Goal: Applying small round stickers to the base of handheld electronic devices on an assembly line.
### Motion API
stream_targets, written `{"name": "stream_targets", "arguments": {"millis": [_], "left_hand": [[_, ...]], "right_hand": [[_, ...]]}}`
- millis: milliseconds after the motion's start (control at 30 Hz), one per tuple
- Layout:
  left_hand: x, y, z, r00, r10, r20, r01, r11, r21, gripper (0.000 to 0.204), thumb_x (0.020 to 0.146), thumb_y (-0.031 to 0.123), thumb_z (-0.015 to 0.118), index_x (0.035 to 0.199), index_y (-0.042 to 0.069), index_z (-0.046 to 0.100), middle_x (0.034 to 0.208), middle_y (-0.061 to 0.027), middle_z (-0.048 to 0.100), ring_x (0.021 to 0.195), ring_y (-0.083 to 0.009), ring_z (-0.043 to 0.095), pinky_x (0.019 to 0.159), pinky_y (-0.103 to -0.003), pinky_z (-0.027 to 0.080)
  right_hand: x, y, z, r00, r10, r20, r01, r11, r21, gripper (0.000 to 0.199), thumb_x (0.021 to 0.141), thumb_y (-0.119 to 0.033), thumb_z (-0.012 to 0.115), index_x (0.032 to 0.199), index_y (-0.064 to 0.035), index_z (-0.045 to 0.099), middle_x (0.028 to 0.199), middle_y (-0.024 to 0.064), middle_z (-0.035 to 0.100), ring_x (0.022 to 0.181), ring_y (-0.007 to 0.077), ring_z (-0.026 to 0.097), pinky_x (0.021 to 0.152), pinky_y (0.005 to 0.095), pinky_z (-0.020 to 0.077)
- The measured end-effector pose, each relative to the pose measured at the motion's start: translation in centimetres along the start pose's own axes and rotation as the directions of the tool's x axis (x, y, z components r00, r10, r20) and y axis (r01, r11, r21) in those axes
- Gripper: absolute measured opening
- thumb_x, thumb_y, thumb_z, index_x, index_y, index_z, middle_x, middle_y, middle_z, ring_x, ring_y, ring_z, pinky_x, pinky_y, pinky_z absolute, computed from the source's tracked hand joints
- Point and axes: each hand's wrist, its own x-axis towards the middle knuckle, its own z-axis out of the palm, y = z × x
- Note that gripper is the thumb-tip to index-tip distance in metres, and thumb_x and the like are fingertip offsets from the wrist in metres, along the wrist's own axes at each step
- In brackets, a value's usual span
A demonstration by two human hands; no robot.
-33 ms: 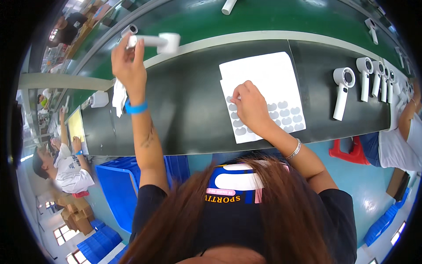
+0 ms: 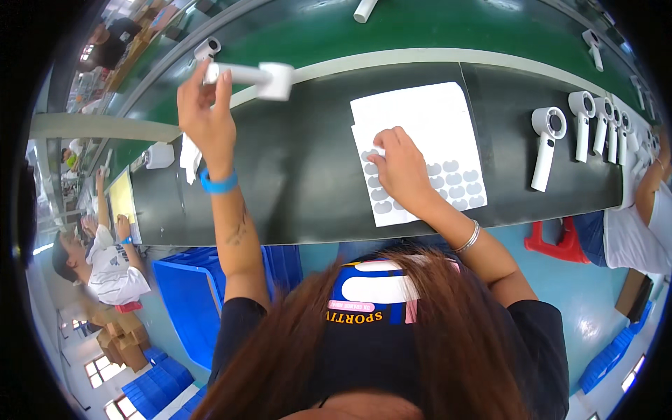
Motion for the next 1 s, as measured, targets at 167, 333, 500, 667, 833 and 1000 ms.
{"name": "stream_targets", "arguments": {"millis": [167,333,500,667,833,1000], "left_hand": [[-4.7,7.4,-2.3,0.986,-0.116,0.122,0.134,0.979,-0.155,0.034,0.077,0.003,0.072,0.109,-0.002,0.062,0.094,-0.0103,0.057,0.078,-0.0170,0.060,0.064,-0.027,0.052],[-6.7,9.4,-1.1,0.985,-0.111,0.130,0.134,0.974,-0.182,0.035,0.075,0.003,0.074,0.108,-0.001,0.063,0.095,-0.0106,0.058,0.080,-0.0181,0.060,0.066,-0.027,0.052],[-7.6,9.7,0.3,0.975,-0.064,0.211,0.098,0.983,-0.155,0.037,0.077,0.000,0.071,0.113,-0.001,0.061,0.099,-0.0091,0.055,0.085,-0.0159,0.060,0.071,-0.027,0.054],[-7.5,10.2,1.6,0.966,-0.085,0.246,0.140,0.967,-0.215,0.040,0.072,0.004,0.076,0.110,0.003,0.064,0.098,-0.0108,0.058,0.082,-0.0198,0.060,0.067,-0.028,0.052],[-7.6,10.7,2.1,0.960,-0.050,0.274,0.116,0.967,-0.227,0.041,0.071,0.003,0.075,0.110,0.003,0.063,0.102,-0.0123,0.059,0.086,-0.0222,0.060,0.069,-0.029,0.051],[-8.1,10.6,2.3,0.964,-0.042,0.263,0.116,0.955,-0.275,0.036,0.072,0.002,0.073,0.106,0.003,0.063,0.110,-0.0152,0.059,0.093,-0.0262,0.060,0.074,-0.033,0.051]], "right_hand": [[0.0,0.3,0.2,0.999,-0.030,-0.028,0.030,1.000,0.008,0.015,0.077,-0.003,0.068,0.086,-0.0024,0.057,0.088,0.0127,0.054,0.074,0.0292,0.057,0.066,0.0365,0.0465],[-0.1,0.3,0.1,0.998,-0.056,-0.022,0.056,0.998,-0.019,0.014,0.075,-0.002,0.068,0.084,-0.0038,0.058,0.080,0.0108,0.056,0.075,0.0276,0.058,0.065,0.0362,0.0455],[-0.3,0.2,-0.2,0.998,-0.056,0.008,0.056,0.997,0.050,0.011,0.074,-0.001,0.067,0.080,-0.0039,0.058,0.078,0.0096,0.057,0.075,0.0266,0.058,0.066,0.0351,0.0449],[-0.4,0.8,-0.9,0.992,-0.098,0.082,0.087,0.988,0.130,0.012,0.074,0.002,0.065,0.081,-0.0046,0.058,0.080,0.0083,0.058,0.074,0.0245,0.057,0.067,0.0323,0.0454],[0.3,1.6,-2.3,0.944,0.151,0.293,-0.321,0.622,0.714,0.008,0.084,0.001,0.061,0.088,-0.0041,0.057,0.083,-0.0016,0.056,0.079,0.0070,0.053,0.073,0.0220,0.0425],[-0.1,0.1,-5.7,0.968,0.121,0.221,-0.250,0.580,0.775,0.008,0.086,0.002,0.059,0.092,-0.0025,0.056,0.086,-0.0016,0.056,0.082,0.0047,0.052,0.075,0.0200,0.0406]]}}
